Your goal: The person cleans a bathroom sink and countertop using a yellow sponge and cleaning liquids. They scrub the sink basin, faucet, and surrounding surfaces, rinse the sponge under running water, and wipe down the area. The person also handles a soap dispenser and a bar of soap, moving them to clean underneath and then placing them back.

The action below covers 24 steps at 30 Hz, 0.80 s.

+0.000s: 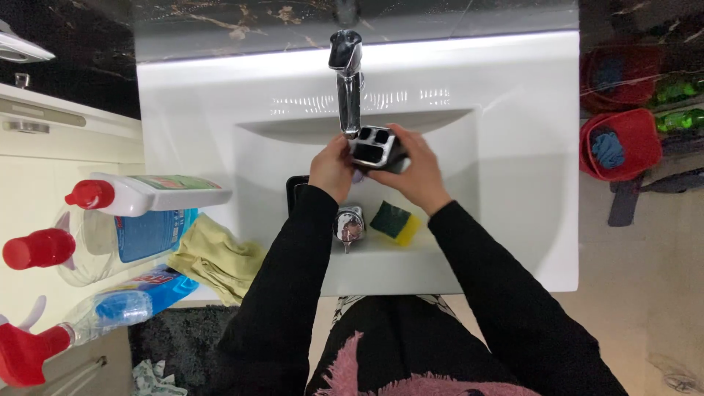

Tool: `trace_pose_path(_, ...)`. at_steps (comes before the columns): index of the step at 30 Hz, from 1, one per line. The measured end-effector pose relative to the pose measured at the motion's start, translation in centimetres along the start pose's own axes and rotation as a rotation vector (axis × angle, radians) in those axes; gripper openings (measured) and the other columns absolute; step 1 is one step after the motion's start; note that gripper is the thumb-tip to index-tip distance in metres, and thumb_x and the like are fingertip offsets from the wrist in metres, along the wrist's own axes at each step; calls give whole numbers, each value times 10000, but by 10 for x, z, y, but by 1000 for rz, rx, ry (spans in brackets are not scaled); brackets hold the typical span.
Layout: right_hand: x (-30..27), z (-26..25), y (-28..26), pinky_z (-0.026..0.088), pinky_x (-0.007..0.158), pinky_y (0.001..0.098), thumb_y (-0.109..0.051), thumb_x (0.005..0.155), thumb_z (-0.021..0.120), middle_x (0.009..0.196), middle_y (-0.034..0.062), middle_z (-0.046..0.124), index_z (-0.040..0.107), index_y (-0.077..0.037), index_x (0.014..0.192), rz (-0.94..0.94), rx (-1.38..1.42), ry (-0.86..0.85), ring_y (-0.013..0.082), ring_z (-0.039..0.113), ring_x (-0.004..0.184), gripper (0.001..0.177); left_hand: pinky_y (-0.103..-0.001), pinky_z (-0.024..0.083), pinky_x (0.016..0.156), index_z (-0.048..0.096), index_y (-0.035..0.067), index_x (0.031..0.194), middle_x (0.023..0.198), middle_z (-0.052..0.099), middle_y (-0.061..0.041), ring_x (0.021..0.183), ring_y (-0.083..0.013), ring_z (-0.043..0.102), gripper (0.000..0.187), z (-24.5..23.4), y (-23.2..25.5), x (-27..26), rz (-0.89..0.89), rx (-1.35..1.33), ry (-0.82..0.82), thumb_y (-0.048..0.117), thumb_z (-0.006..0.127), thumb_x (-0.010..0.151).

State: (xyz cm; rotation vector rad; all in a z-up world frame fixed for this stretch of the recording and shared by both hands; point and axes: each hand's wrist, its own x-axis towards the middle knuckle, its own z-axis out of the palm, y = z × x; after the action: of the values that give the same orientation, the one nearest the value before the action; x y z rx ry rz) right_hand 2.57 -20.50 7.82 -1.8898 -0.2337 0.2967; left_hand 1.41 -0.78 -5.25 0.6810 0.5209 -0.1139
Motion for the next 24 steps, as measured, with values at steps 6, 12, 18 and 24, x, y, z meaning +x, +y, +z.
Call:
trace_pose_path(6, -11, -109, -20, 453, 1061, 533, -134, 640, 953, 1257, 235, 628, 601, -44, 1411, -219, -282, 148, 437, 564, 1204, 853, -547, 601, 1003, 642, -12, 1177, 1194, 702, -246, 1125, -404, 711, 251, 54, 35, -30, -192, -366, 157, 128, 470, 1059)
trace_pose_path(12, 10, -245, 16, 352, 1046, 508, -115, 727, 916, 1398, 262, 468, 603, -33, 1512, -299, -899, 154, 452, 395, 1238, 849, -383, 642, 801, 571, -108, 1196, 1023, 725, -253, 912, -344, 740, 278, 87, 52, -45, -127, -169, 279, 17, 358, 1068)
trace_pose_path(18, 9, -297, 59, 217, 1235, 699, -130, 687, 881, 1452, 278, 590, 672, -96, 1547, -370, -1322, -13, 501, 425, 1387, 886, -325, 605, 772, 609, -52, 1184, 1013, 721, -180, 852, -263, 729, 311, 99, 62, -57, -198, 15, 361, -65, 374, 981)
trace_pose_path(24, -18, -262, 28, 284, 1240, 650, -191, 838, 736, 1511, 173, 614, 544, -316, 1562, -440, -1642, -181, 364, 525, 1463, 759, -429, 638, 891, 563, -78, 1227, 1009, 725, -232, 894, -330, 738, 229, 90, 62, -58, -157, -43, 370, -29, 453, 1032)
